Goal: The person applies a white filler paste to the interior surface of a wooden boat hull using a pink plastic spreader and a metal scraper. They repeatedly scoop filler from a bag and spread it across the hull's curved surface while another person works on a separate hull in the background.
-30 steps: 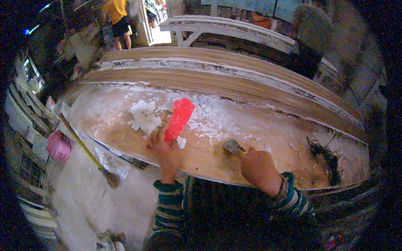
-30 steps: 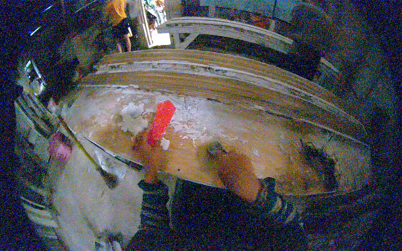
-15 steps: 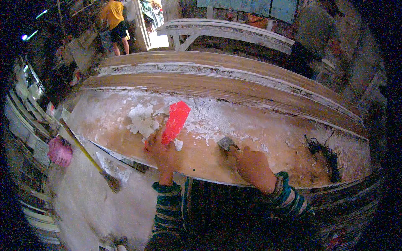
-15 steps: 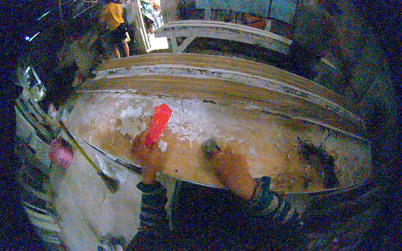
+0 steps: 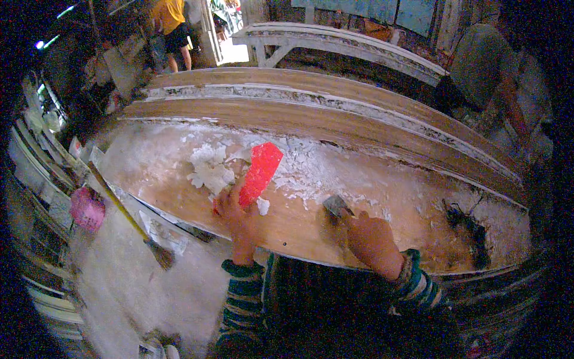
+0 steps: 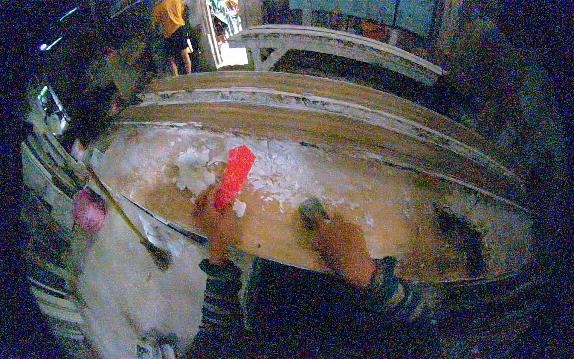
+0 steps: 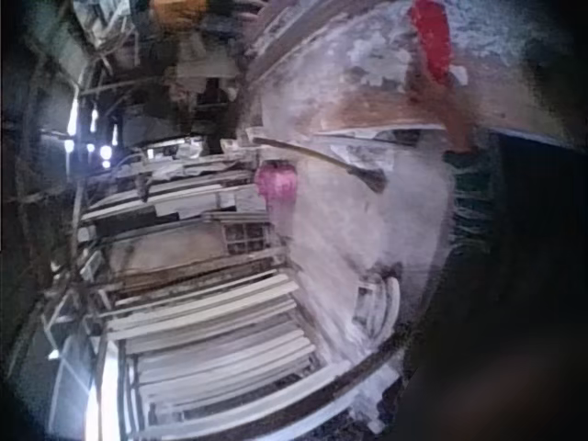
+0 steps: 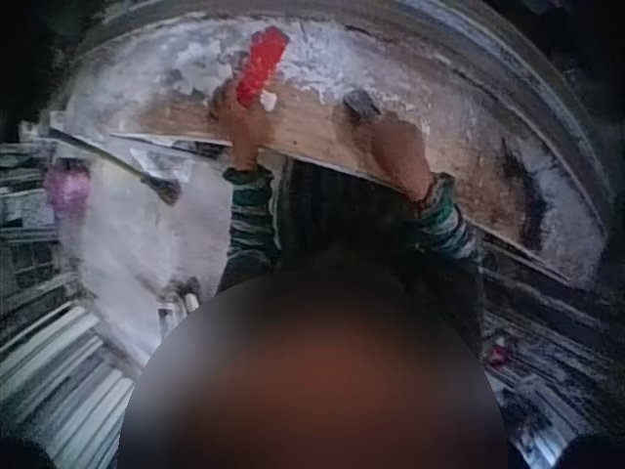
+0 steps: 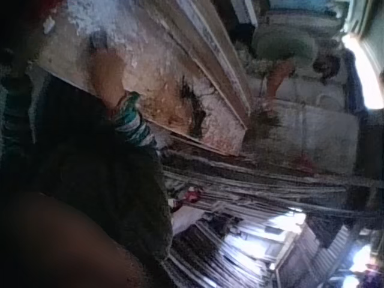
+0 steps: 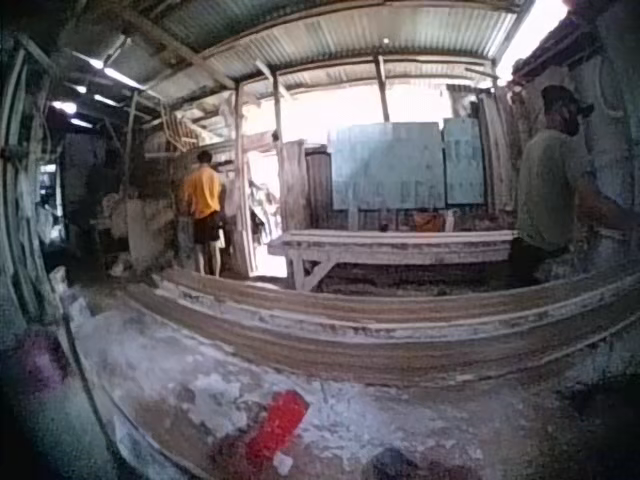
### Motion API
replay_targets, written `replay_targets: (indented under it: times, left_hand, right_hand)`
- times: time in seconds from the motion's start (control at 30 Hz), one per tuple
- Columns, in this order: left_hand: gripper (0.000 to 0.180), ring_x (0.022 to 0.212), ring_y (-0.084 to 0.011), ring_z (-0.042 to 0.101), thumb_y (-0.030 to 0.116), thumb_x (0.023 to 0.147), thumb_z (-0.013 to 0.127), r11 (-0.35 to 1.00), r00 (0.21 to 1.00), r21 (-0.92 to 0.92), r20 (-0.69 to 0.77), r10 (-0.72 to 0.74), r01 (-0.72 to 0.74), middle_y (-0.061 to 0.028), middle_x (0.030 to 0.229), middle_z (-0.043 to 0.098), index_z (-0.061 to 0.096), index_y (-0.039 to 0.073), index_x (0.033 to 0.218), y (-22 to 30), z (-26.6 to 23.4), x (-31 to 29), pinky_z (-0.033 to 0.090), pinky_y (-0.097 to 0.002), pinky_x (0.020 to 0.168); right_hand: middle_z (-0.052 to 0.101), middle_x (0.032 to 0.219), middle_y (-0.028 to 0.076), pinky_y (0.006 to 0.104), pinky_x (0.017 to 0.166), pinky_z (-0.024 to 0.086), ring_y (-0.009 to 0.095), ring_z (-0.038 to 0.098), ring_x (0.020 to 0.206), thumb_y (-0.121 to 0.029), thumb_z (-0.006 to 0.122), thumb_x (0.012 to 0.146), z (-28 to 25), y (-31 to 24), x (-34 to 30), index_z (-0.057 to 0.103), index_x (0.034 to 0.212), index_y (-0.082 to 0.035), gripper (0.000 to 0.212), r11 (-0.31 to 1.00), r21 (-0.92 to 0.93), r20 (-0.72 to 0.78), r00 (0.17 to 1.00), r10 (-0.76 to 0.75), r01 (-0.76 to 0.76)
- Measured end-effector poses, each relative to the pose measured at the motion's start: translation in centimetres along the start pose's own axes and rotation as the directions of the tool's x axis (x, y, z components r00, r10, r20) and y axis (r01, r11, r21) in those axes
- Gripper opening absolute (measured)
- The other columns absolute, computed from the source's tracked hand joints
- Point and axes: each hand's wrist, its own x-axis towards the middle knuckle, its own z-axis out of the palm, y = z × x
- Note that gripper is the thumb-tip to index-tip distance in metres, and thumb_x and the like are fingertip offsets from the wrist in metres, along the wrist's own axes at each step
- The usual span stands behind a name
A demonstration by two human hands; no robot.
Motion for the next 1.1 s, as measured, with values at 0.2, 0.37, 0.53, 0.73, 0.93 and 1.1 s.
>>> replay_targets:
  times: [0.2,0.37,0.53,0.73,0.93,1.1]
  left_hand:
    - [0.059,0.119,-0.0299,0.044,0.015,0.066,0.069,0.999,0.997,0.004,0.059,-0.039,0.039,-0.0085,0.119,0.055,0.056,0.021,0.123,0.6,-0.7,0.0,0.024,-0.0526,0.106]
    - [0.06,0.118,-0.0291,0.045,0.014,0.066,0.068,1.0,0.999,0.01,0.032,-0.017,0.017,-0.0078,0.12,0.055,0.056,0.022,0.124,0.7,-0.8,0.2,0.025,-0.0536,0.104]
    - [0.061,0.119,-0.03,0.045,0.012,0.066,0.069,1.0,1.0,-0.02,0.019,-0.002,0.002,-0.0084,0.121,0.054,0.055,0.021,0.125,1.0,-0.9,0.1,0.022,-0.0547,0.104]
    - [0.061,0.121,-0.0304,0.042,0.015,0.066,0.069,1.0,0.999,0.008,0.029,-0.022,0.021,-0.0089,0.121,0.054,0.053,0.021,0.125,1.3,-1.2,0.0,0.022,-0.0547,0.105]
    - [0.063,0.121,-0.0312,0.043,0.015,0.065,0.071,0.998,0.999,0.047,0.041,-0.033,0.031,-0.0105,0.12,0.055,0.053,0.019,0.125,0.6,-0.5,0.0,0.025,-0.0553,0.103]
    - [0.064,0.119,-0.0318,0.045,0.011,0.064,0.071,1.0,1.0,-0.022,0.011,0.011,-0.011,-0.0108,0.119,0.055,0.054,0.018,0.125,0.3,-0.3,0.0,0.027,-0.0528,0.103]
  right_hand:
    - [0.061,0.076,0.016,0.0438,0.046,0.05,0.031,0.063,0.057,-0.016,0.054,0.084,0.6,-0.1,-0.1,0.054,0.117,-0.012,0.034,0.997,-0.074,0.066,0.998,0.011,-0.007]
    - [0.061,0.074,0.017,0.0433,0.045,0.05,0.032,0.063,0.057,-0.017,0.055,0.084,0.3,-0.5,-0.1,0.054,0.115,-0.012,0.032,0.999,-0.043,-0.018,1.0,-0.005,0.004]
    - [0.061,0.075,0.017,0.0438,0.046,0.051,0.033,0.062,0.057,-0.015,0.056,0.082,-1.1,-1.0,0.4,0.054,0.114,-0.011,0.033,1.0,0.002,0.089,0.996,0.029,-0.029]
    - [0.062,0.078,0.018,0.043,0.047,0.051,0.032,0.063,0.059,-0.013,0.056,0.08,-1.2,-1.5,-0.2,0.054,0.112,-0.009,0.032,1.0,0.006,0.127,0.992,0.013,-0.014]
    - [0.062,0.076,0.019,0.0432,0.046,0.05,0.033,0.063,0.058,-0.012,0.055,0.081,-0.1,-0.9,-0.8,0.055,0.113,-0.008,0.032,0.995,-0.035,-0.004,0.995,-0.096,0.096]
    - [0.062,0.077,0.021,0.0446,0.046,0.05,0.034,0.063,0.057,-0.012,0.055,0.082,-0.1,-2.0,-0.6,0.055,0.114,-0.01,0.032,0.998,-0.054,0.024,0.999,-0.022,0.023]
